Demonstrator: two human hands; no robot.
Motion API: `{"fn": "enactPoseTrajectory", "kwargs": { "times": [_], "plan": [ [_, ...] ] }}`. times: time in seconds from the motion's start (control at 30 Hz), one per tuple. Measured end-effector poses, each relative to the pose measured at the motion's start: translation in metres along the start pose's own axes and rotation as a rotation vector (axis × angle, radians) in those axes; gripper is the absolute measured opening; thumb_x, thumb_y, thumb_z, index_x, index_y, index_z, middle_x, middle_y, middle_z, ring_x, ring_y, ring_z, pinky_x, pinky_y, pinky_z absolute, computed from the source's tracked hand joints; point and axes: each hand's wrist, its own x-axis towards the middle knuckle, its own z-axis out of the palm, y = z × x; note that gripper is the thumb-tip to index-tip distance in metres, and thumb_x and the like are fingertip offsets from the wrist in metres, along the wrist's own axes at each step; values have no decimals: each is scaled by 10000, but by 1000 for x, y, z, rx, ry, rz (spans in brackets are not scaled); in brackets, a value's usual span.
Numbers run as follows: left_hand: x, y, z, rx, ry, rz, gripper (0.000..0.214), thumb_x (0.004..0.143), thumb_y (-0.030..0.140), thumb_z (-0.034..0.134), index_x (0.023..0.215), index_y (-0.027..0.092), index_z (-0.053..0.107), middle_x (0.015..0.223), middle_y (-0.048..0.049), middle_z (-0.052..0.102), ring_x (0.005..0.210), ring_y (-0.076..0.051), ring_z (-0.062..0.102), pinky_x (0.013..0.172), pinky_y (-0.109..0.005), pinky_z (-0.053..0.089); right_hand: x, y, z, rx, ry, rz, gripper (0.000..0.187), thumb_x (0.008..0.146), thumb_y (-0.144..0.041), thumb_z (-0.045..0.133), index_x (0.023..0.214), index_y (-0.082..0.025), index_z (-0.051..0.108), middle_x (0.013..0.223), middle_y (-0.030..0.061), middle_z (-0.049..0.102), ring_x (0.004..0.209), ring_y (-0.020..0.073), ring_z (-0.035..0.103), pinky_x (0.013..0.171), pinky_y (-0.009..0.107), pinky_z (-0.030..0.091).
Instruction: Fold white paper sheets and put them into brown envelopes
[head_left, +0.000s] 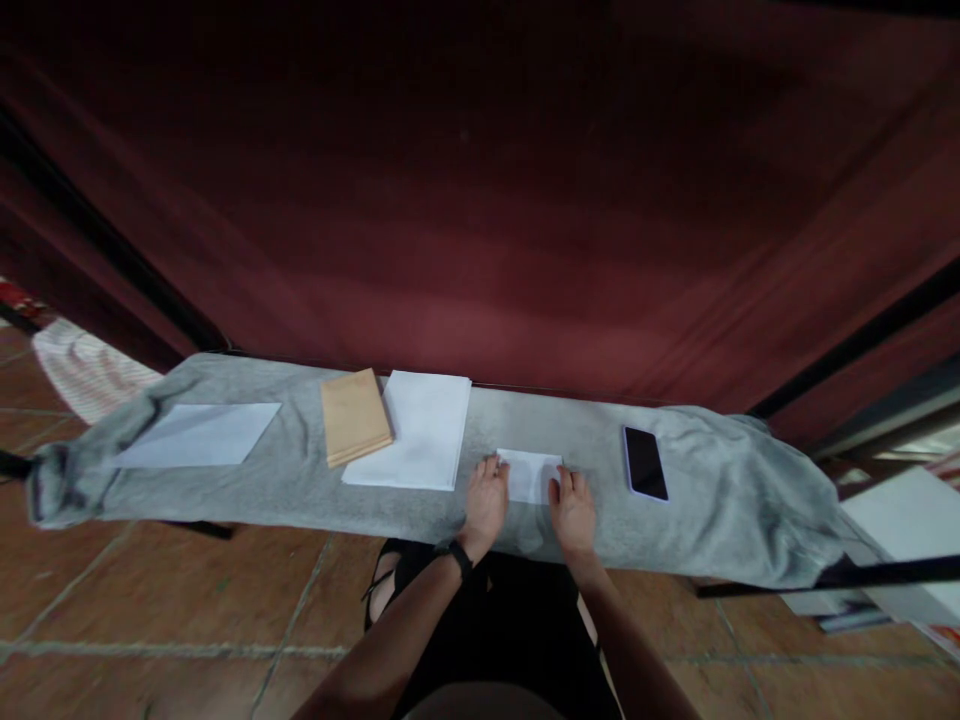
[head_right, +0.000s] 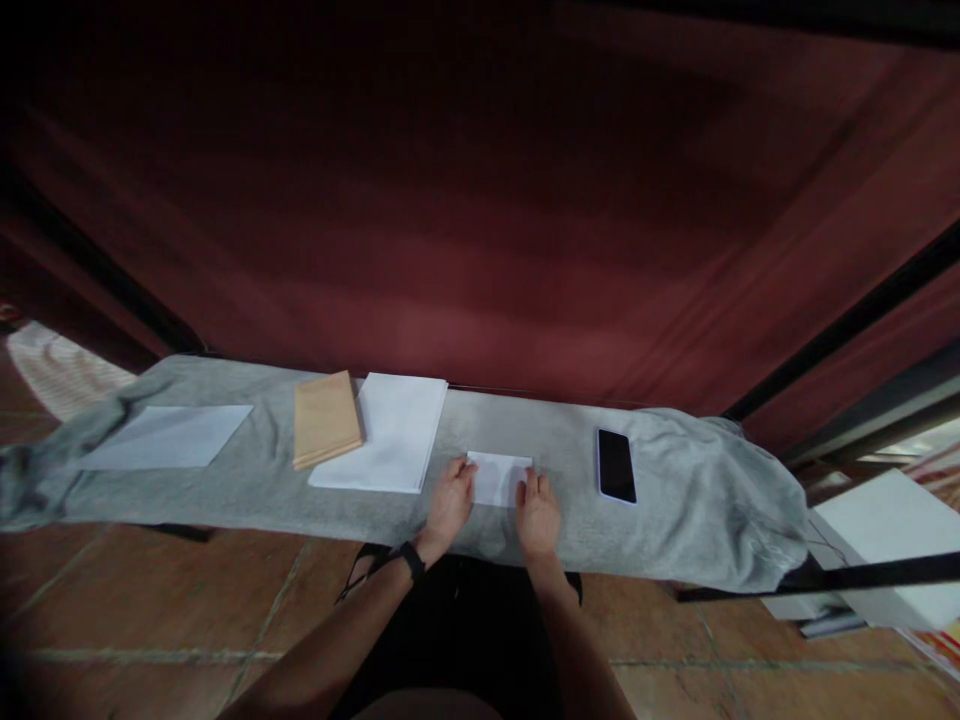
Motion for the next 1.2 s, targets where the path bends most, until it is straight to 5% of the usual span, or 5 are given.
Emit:
{"fn": "enactPoseTrajectory", "kwargs": {
  "times": [0.23,0.47,0.67,1.2],
  "plan": [
    [-8,15,22,291,-128,293,441,980,193,388,1398,151,519,1547,-125,442,1464,-264,344,1198,-482,301,2,-8,-9,-65,-29,-14,325,984,-224,405,1188,-160,650,1165,169,656,997,292,572,880,443,427],
    [-6,29,36,344,-200,324,506,1010,295,341,1498,191,422,1597,-102,371,1500,-282,266,1220,-541,213,-20,-3,-19,12,-83,-155,391,967,-173,375,1276,-179,615,1270,123,661,1171,261,571,1027,464,396],
    [9,40,38,283,-323,489,500,1008,284,326,1497,262,428,1576,-33,418,1491,-241,285,1236,-541,154,-34,5,-23,99,-89,-185,419,964,-202,390,1338,-182,578,1282,123,658,1211,255,575,1086,492,416],
    [25,46,55,284,-274,465,540,1011,289,274,1532,169,349,1616,-63,327,1509,-193,244,1253,-471,126,-37,9,-19,135,-77,-162,444,939,-168,392,1335,-165,592,1269,135,658,1198,259,581,1110,500,424]
  ]
}}
